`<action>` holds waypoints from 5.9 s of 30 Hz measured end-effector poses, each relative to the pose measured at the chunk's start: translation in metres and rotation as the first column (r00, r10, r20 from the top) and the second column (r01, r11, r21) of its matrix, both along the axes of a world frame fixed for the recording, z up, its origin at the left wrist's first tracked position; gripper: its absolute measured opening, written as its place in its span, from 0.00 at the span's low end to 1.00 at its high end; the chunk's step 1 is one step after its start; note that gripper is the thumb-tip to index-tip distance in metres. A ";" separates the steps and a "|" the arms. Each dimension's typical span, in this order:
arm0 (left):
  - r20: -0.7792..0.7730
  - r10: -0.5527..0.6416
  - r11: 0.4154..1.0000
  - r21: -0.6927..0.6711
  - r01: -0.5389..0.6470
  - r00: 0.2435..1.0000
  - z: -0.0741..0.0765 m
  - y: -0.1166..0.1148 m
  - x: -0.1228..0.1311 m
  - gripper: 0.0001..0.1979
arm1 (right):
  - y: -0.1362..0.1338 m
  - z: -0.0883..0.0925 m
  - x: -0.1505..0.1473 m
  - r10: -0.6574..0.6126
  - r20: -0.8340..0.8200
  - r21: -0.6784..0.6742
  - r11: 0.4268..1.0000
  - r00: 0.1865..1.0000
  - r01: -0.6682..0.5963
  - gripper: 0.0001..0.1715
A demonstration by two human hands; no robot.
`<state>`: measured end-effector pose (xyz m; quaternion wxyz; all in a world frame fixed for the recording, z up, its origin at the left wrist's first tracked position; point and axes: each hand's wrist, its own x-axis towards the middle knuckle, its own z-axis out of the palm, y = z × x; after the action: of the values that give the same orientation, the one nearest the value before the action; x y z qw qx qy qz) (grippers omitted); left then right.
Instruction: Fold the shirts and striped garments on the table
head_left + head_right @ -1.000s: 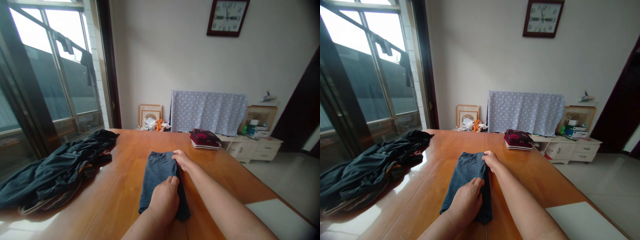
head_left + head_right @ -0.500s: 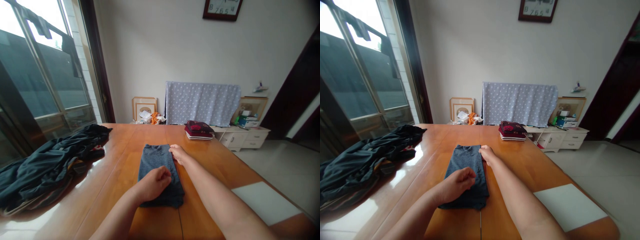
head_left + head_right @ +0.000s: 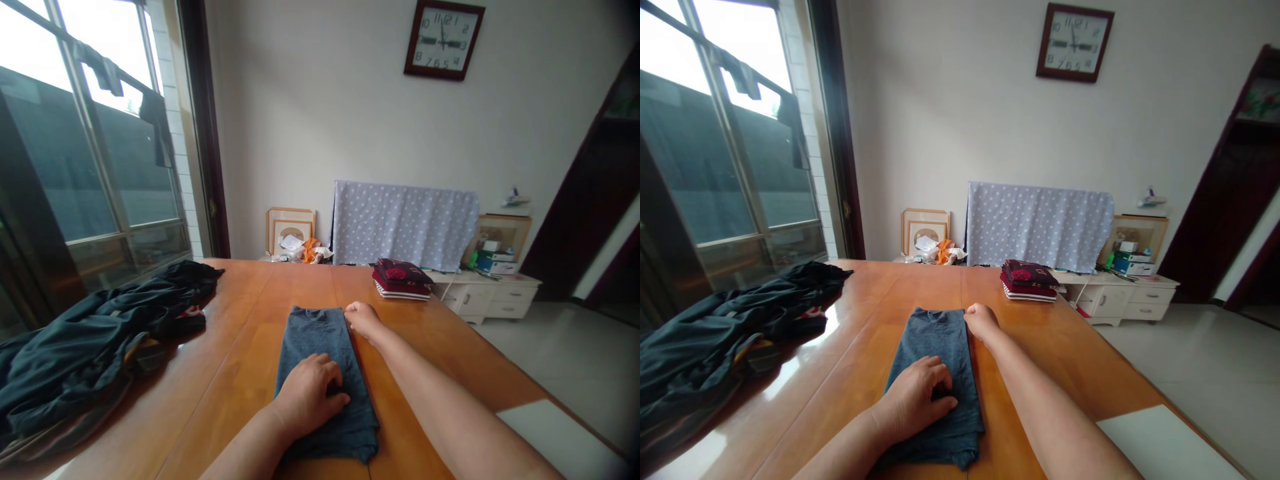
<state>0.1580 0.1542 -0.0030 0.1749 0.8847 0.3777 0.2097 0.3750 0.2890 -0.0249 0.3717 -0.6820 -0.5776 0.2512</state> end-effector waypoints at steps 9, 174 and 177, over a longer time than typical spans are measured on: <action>-0.011 -0.002 0.999 -0.049 0.002 1.000 0.002 0.001 -0.007 0.11 | 0.039 0.011 -0.017 0.056 0.350 0.076 0.993 0.935 -0.088 0.10; -0.231 0.042 0.999 -0.018 -0.047 0.972 0.010 0.213 0.063 0.16 | -0.154 0.035 -0.039 0.567 0.357 -0.123 0.817 0.742 -0.564 0.21; -0.210 0.034 0.995 -0.080 -0.052 0.977 0.012 0.217 0.064 0.13 | -0.151 0.030 -0.039 0.559 0.351 -0.102 0.820 0.751 -0.563 0.21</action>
<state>0.2222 0.3709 0.0092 0.1674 0.8851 0.4217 0.1033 0.3361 0.1379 0.0052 0.1687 -0.5096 -0.8154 0.2168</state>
